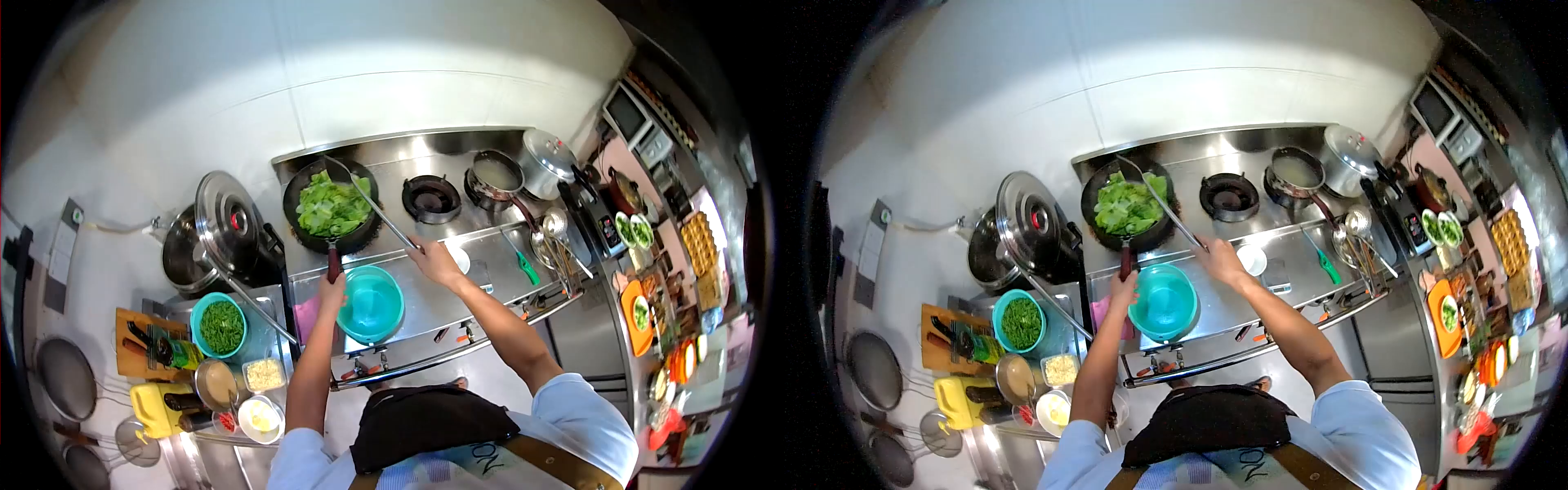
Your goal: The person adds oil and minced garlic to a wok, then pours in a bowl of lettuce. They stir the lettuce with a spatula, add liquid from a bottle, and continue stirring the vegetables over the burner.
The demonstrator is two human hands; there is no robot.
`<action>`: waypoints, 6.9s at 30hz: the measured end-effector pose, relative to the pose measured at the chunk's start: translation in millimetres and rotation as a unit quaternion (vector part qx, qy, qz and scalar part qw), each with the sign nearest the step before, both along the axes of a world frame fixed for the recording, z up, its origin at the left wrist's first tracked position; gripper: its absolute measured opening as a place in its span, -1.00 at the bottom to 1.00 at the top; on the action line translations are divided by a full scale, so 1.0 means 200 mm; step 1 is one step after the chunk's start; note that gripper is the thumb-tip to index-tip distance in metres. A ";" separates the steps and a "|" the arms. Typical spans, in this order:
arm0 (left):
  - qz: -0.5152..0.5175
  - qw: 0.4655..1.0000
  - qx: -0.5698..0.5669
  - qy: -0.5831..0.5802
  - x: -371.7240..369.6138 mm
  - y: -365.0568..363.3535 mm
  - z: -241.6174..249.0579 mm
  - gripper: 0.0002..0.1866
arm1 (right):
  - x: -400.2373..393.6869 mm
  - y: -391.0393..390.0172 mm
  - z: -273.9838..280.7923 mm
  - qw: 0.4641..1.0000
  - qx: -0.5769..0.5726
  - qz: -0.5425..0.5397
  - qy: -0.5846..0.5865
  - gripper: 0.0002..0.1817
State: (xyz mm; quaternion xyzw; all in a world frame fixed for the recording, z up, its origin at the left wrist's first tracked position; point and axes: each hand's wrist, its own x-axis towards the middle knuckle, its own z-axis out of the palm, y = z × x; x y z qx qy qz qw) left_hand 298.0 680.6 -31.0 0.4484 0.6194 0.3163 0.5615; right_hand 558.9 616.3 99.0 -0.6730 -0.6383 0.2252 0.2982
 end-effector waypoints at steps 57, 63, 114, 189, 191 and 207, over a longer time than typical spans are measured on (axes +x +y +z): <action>-0.648 0.740 -0.002 0.178 3.91 -1.78 -0.41 -0.54 | 4.56 -2.53 -0.09 0.795 -0.034 -0.529 0.294 -0.76; -0.658 0.716 0.020 0.230 4.03 -1.84 -0.30 -0.55 | 4.45 -2.62 -0.02 0.802 -0.036 -0.531 0.271 -0.67; -0.010 0.987 -0.038 0.156 1.26 -2.34 -0.33 -0.56 | 1.26 -0.28 0.34 0.924 -0.098 0.175 0.327 -0.39; 0.114 0.980 0.072 -0.146 -0.36 -0.80 -0.19 -0.69 | 0.07 1.24 0.78 0.836 -0.232 0.195 -0.458 -0.83; 0.115 0.983 0.071 -0.128 -0.37 -0.81 -0.18 -0.69 | 0.07 1.30 0.79 0.814 -0.322 0.191 -0.444 -0.86; 0.095 0.992 0.061 -0.056 -0.47 -0.89 -0.10 -0.68 | 0.09 0.69 -0.22 0.972 -0.156 -0.035 -0.171 -0.68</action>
